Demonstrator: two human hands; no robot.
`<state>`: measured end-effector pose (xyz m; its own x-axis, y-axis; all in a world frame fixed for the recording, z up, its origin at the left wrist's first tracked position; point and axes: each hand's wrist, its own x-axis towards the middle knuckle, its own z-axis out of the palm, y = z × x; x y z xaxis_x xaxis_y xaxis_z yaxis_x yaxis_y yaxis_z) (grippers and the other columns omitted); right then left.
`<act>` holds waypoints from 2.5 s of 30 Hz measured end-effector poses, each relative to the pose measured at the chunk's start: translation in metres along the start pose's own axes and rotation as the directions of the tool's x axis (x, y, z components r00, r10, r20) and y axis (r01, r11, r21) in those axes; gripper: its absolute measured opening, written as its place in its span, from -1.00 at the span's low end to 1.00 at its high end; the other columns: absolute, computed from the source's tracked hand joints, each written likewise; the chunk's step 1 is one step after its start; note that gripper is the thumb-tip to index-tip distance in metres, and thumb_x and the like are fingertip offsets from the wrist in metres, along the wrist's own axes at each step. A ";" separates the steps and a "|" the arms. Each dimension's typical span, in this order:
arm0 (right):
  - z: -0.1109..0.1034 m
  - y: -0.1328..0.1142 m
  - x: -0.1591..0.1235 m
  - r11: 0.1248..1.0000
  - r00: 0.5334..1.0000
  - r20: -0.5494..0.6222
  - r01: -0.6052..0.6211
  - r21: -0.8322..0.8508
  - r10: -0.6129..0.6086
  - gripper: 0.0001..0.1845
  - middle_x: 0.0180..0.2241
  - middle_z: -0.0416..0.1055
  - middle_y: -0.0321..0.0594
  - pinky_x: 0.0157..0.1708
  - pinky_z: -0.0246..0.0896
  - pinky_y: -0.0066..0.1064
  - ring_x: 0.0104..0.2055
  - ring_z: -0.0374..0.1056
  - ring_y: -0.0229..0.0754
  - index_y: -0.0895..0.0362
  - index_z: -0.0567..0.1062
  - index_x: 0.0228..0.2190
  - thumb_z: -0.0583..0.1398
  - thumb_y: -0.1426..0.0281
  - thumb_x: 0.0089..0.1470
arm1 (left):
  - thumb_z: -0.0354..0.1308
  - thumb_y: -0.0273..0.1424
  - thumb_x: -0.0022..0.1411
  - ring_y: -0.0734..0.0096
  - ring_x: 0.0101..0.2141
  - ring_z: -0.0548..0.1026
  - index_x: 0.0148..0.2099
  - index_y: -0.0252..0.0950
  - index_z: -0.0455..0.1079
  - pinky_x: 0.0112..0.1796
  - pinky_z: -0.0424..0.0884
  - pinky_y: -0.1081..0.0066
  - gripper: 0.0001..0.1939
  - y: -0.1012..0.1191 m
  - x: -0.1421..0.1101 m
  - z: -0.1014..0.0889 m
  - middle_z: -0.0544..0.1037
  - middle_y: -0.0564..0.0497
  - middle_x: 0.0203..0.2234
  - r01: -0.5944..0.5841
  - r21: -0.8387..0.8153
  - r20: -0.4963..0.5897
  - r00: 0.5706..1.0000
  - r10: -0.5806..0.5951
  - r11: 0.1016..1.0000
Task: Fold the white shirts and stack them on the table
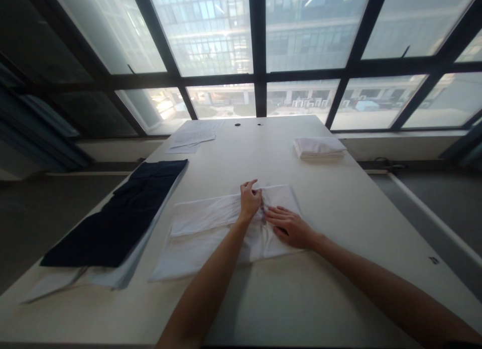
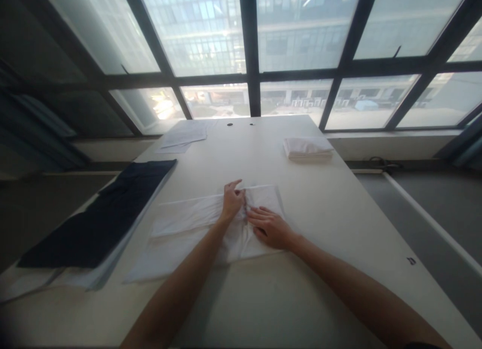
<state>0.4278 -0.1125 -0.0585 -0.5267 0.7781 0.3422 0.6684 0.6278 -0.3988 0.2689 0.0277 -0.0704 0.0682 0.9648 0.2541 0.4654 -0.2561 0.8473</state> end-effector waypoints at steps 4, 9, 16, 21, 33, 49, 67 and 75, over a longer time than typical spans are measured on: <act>-0.007 -0.005 0.000 0.999 0.998 0.046 0.042 0.035 -0.043 -0.52 0.28 0.34 -0.21 0.40 -0.04 -0.04 0.40 0.11 -0.14 0.01 0.47 0.20 0.07 0.43 0.31 | 0.17 -0.58 0.26 0.48 -0.27 0.51 0.21 -0.25 0.42 -0.11 0.56 0.38 -0.52 0.002 0.000 -0.002 0.37 -0.16 0.10 -0.012 -0.079 0.009 1.000 0.012 0.997; -0.014 -0.010 -0.002 0.990 0.989 0.118 0.080 0.117 -0.094 -0.51 0.25 0.37 -0.24 0.42 -0.15 0.00 0.43 0.05 -0.13 0.00 0.46 0.21 0.10 0.41 0.30 | 0.07 -0.67 0.24 0.27 0.01 0.50 0.11 -0.29 0.49 0.12 0.44 0.22 -0.56 0.006 -0.009 -0.005 0.35 -0.21 0.17 -0.128 0.214 0.030 0.992 0.124 0.968; -0.002 0.008 0.009 0.930 0.948 -0.127 -0.252 0.266 0.293 -0.47 0.04 0.58 -0.15 0.25 0.24 -0.12 0.18 0.42 -0.08 0.07 0.62 0.01 -0.10 0.25 0.42 | -0.14 -0.42 0.48 0.09 0.36 0.18 0.39 -0.30 0.23 0.32 0.07 -0.08 -0.50 0.014 -0.030 -0.001 0.27 -0.20 0.36 -0.482 0.448 0.489 0.837 0.245 0.753; 0.015 0.036 0.036 0.879 0.877 -0.146 -0.471 -0.067 0.458 -0.38 0.38 0.13 0.02 0.40 -0.15 0.04 0.46 -0.04 0.00 0.23 0.24 0.35 -0.12 0.22 0.42 | -0.21 -0.35 0.50 0.02 0.41 0.06 0.45 -0.35 0.11 0.32 -0.03 -0.20 -0.44 0.011 -0.039 -0.002 0.15 -0.24 0.41 -0.468 0.543 0.492 0.850 0.188 0.697; -0.005 0.064 0.026 0.700 0.751 -0.212 -0.659 -0.274 0.625 -0.37 0.42 -0.02 0.16 0.39 -0.20 0.12 0.48 -0.14 0.10 0.36 0.18 0.35 -0.12 0.30 0.40 | -0.20 -0.36 0.49 0.06 0.41 0.05 0.46 -0.32 0.09 0.34 -0.07 -0.16 -0.44 0.011 -0.040 -0.001 0.14 -0.20 0.42 -0.435 0.557 0.467 0.869 0.166 0.707; 0.018 -0.029 -0.024 0.831 0.853 -0.054 -0.518 -0.203 0.519 -0.34 0.44 -0.04 0.05 0.43 -0.22 -0.09 0.50 -0.20 -0.07 0.37 0.11 0.39 -0.14 0.30 0.40 | -0.28 -0.33 0.52 0.12 0.42 0.03 0.48 -0.38 0.06 0.34 -0.01 -0.09 -0.43 0.011 -0.040 -0.001 0.11 -0.18 0.43 -0.460 0.636 0.477 0.865 0.153 0.620; 0.035 0.000 0.038 0.787 0.851 -0.079 -0.512 -0.344 0.520 -0.40 0.44 0.01 -0.03 0.40 -0.24 0.00 0.47 -0.11 0.05 0.14 0.19 0.38 -0.12 0.24 0.43 | -0.24 -0.23 0.54 -0.03 0.42 0.01 0.50 -0.32 0.01 0.30 0.04 -0.16 -0.41 -0.071 -0.062 -0.164 0.05 -0.20 0.44 -0.231 0.825 0.290 0.956 -0.036 0.516; 0.039 0.001 0.036 0.789 0.864 -0.110 -0.494 -0.364 0.491 -0.40 0.42 0.06 0.00 0.38 -0.18 0.01 0.46 -0.06 0.07 0.18 0.22 0.36 -0.12 0.26 0.42 | -0.21 -0.30 0.48 -0.07 0.31 0.24 0.36 -0.55 0.23 0.25 0.19 0.02 -0.42 -0.104 -0.086 -0.237 0.28 -0.42 0.31 0.000 0.872 -0.001 1.000 0.003 0.489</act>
<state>0.3893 -0.0826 -0.0796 -0.0696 0.9786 0.1936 0.9792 0.1041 -0.1742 0.0053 -0.0425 -0.0699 0.0685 0.9638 0.2576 0.9973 -0.0729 0.0074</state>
